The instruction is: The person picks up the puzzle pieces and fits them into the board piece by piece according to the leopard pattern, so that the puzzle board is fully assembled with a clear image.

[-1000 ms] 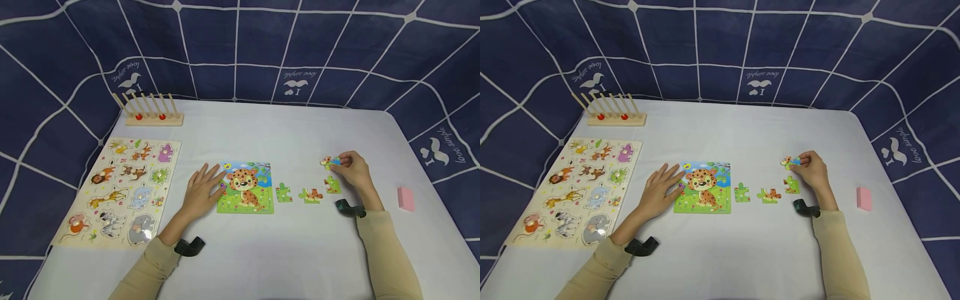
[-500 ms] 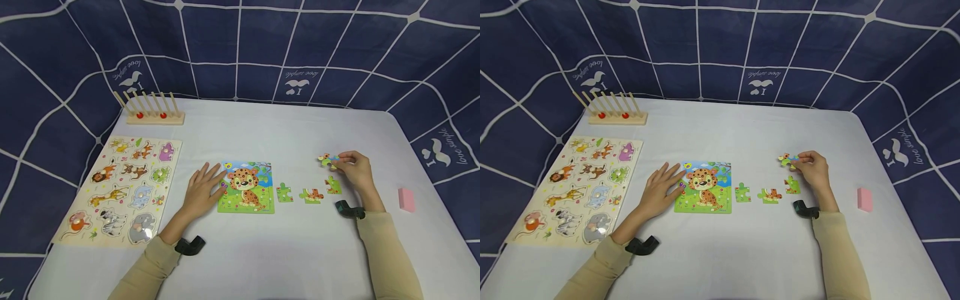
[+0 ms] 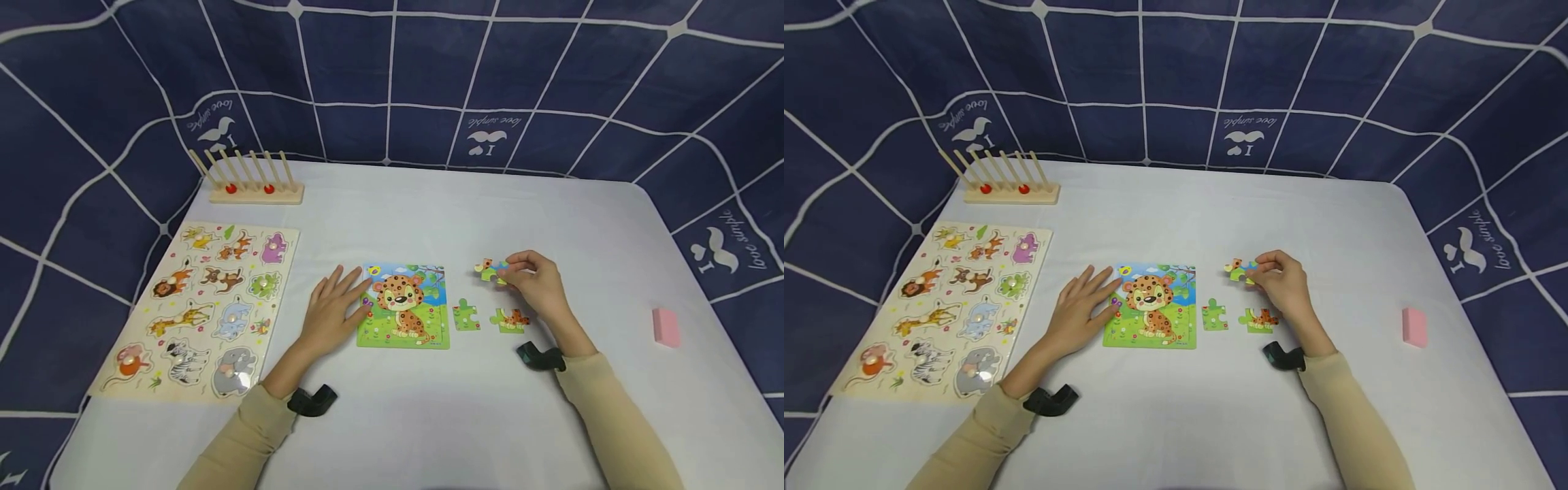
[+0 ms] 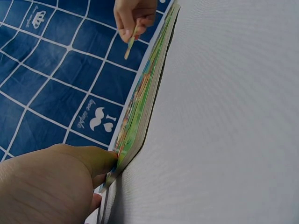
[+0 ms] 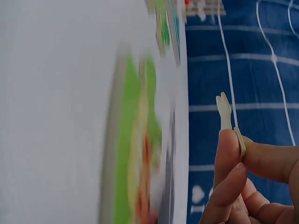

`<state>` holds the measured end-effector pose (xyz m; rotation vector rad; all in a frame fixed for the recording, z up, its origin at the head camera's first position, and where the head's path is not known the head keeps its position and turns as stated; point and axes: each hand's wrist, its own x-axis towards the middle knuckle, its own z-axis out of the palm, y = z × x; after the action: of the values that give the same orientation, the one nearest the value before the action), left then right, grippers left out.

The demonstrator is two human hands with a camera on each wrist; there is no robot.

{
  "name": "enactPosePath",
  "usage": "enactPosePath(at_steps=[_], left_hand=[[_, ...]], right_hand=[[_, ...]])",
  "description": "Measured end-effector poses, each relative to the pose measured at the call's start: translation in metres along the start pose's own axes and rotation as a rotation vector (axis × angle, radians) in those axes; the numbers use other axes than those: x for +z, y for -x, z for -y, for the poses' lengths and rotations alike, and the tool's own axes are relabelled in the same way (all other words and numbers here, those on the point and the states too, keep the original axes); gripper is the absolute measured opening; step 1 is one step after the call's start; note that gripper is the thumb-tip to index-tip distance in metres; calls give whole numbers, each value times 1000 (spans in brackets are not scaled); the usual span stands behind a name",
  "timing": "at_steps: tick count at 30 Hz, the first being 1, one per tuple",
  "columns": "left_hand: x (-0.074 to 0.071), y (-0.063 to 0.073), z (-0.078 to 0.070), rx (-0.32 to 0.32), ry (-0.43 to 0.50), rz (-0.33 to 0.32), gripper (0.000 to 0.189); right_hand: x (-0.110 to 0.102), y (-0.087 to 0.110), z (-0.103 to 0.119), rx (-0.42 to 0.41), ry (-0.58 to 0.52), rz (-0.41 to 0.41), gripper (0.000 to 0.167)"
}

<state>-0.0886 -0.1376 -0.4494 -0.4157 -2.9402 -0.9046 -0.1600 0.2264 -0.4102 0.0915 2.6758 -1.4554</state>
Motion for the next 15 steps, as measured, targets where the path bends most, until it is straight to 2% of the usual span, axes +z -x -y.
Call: enactPosePath(at_steps=[5, 9, 15], left_hand=[[0, 0, -1, 1, -1, 4, 50], [-1, 0, -2, -3, 2, 5, 50], [-1, 1, -3, -9, 6, 10, 50]], right_hand=[[28, 12, 16, -48, -44, 88, 29], [49, 21, 30, -120, -72, 159, 25], [72, 29, 42, -207, -56, 233, 22]])
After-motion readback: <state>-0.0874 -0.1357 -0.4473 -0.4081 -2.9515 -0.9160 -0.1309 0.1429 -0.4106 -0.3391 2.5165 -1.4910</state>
